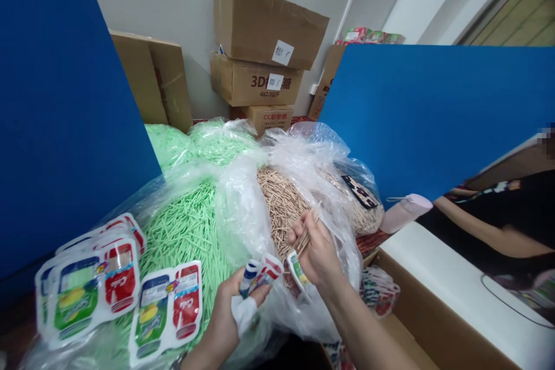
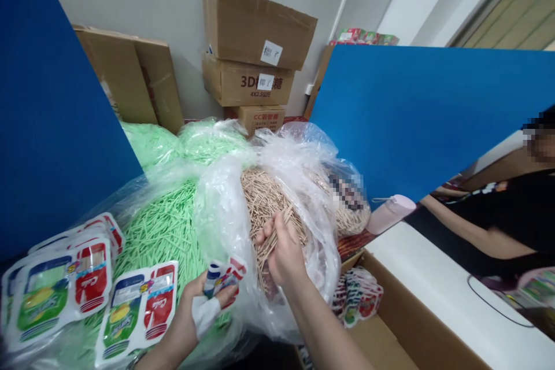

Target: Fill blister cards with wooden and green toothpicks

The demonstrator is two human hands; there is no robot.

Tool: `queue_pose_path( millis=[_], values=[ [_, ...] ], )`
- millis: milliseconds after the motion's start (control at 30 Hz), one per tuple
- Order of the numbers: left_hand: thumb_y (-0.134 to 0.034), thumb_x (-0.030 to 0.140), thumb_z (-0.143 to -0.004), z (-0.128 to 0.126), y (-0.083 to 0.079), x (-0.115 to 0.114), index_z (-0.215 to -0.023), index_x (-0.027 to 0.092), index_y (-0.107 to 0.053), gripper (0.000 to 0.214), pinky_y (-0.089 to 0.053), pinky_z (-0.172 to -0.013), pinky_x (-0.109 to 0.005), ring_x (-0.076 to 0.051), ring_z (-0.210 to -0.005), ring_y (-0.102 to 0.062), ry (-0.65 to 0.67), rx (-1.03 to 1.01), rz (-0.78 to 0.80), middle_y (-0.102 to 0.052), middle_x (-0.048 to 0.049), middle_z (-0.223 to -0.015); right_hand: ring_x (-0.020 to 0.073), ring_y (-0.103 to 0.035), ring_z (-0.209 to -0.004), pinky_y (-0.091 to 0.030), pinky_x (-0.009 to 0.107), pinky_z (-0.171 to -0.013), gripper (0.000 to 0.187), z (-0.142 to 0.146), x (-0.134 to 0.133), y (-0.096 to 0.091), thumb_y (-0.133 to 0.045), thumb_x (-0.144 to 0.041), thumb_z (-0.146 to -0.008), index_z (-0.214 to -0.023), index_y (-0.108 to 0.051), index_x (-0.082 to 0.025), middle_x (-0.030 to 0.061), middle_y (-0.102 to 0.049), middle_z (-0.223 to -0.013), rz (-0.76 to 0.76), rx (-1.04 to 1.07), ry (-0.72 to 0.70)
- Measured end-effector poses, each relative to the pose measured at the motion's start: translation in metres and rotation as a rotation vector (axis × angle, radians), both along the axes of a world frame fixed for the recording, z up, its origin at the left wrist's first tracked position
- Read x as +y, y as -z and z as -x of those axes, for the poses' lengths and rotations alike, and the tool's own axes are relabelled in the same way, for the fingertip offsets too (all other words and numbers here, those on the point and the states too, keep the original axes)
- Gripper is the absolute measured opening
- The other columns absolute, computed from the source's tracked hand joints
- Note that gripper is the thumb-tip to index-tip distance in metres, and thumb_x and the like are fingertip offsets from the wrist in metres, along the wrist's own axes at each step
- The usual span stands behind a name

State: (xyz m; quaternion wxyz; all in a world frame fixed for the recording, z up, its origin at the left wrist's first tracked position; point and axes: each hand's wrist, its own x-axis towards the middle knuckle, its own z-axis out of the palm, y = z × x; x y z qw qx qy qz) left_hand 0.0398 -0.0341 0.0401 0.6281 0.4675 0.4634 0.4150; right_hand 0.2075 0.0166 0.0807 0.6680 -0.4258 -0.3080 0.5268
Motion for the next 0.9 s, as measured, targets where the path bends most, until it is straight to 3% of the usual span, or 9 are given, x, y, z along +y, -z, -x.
queue_pose_path(
  millis=[133, 333, 500, 600, 767, 833, 900],
  values=[
    [-0.07, 0.034, -0.074, -0.002, 0.007, 0.001, -0.077, 0.014, -0.068, 0.02, -0.048, -0.063, -0.026, -0.019, -0.068, -0.058, -0.07, 0.17, -0.172, -0.064, -0.003, -0.071, 0.0111, -0.056, -0.054, -0.052, 0.036, -0.072, 0.024, 0.031, -0.018, -0.024, -0.049, -0.05, -0.091, -0.09, -0.046, -0.026, -0.0084, -0.045, -0.062, -0.213, -0.077, 0.053],
    [-0.064, 0.025, -0.081, 0.001, 0.011, 0.002, -0.075, 0.015, -0.065, 0.012, -0.044, -0.064, -0.026, -0.018, -0.067, -0.056, -0.043, 0.367, -0.352, -0.062, -0.0023, -0.071, 0.0105, -0.058, -0.059, -0.044, 0.043, -0.093, 0.016, 0.042, -0.022, -0.01, -0.041, -0.04, -0.097, -0.091, -0.044, -0.025, -0.0087, -0.046, -0.065, -0.374, -0.262, 0.046],
    [-0.066, 0.023, -0.079, 0.002, 0.008, 0.002, -0.073, 0.015, -0.065, 0.009, -0.043, -0.063, -0.025, -0.018, -0.067, -0.056, -0.07, 0.345, -0.36, -0.061, -0.0017, -0.069, 0.0137, -0.057, -0.073, -0.042, 0.039, -0.093, 0.02, 0.045, -0.026, 0.001, -0.039, -0.039, -0.098, -0.086, -0.046, -0.025, -0.0044, -0.05, -0.071, -0.391, -0.487, 0.057],
    [-0.065, 0.023, -0.08, 0.001, 0.002, 0.002, -0.07, 0.016, -0.064, 0.013, -0.043, -0.063, -0.026, -0.018, -0.065, -0.055, -0.098, 0.352, -0.396, -0.058, -0.0014, -0.068, 0.0175, -0.055, -0.095, -0.041, 0.037, -0.093, 0.024, 0.048, -0.033, 0.009, -0.035, -0.039, -0.099, -0.088, -0.05, -0.024, 0.001, -0.056, -0.083, -0.334, -0.593, 0.06],
    [-0.061, 0.025, -0.083, 0.002, -0.005, 0.006, -0.065, 0.017, -0.058, 0.02, -0.042, -0.062, -0.026, -0.018, -0.064, -0.055, -0.107, 0.362, -0.458, -0.055, -0.0008, -0.066, 0.0208, -0.049, -0.119, -0.04, 0.038, -0.099, 0.024, 0.043, -0.038, 0.02, -0.038, -0.043, -0.097, -0.103, -0.052, -0.024, 0.0076, -0.053, -0.126, -0.178, -0.654, -0.096],
    [-0.06, 0.026, -0.084, 0.003, -0.003, 0.009, -0.069, 0.016, -0.06, 0.019, -0.043, -0.064, -0.026, -0.018, -0.067, -0.056, -0.082, 0.336, -0.457, -0.057, -0.0017, -0.069, 0.0227, -0.05, -0.121, -0.043, 0.039, -0.098, 0.031, 0.036, -0.035, 0.017, -0.04, -0.047, -0.096, -0.115, -0.049, -0.024, 0.0093, -0.05, -0.133, -0.209, -0.653, -0.166],
    [-0.061, 0.029, -0.085, 0.002, 0.001, 0.012, -0.073, 0.016, -0.063, 0.018, -0.044, -0.065, -0.027, -0.019, -0.069, -0.057, -0.05, 0.266, -0.42, -0.06, -0.0025, -0.071, 0.0236, -0.052, -0.12, -0.046, 0.041, -0.097, 0.043, 0.027, -0.032, 0.009, -0.039, -0.047, -0.096, -0.133, -0.037, -0.025, 0.0109, -0.049, -0.135, -0.284, -0.66, -0.156]
  ],
)
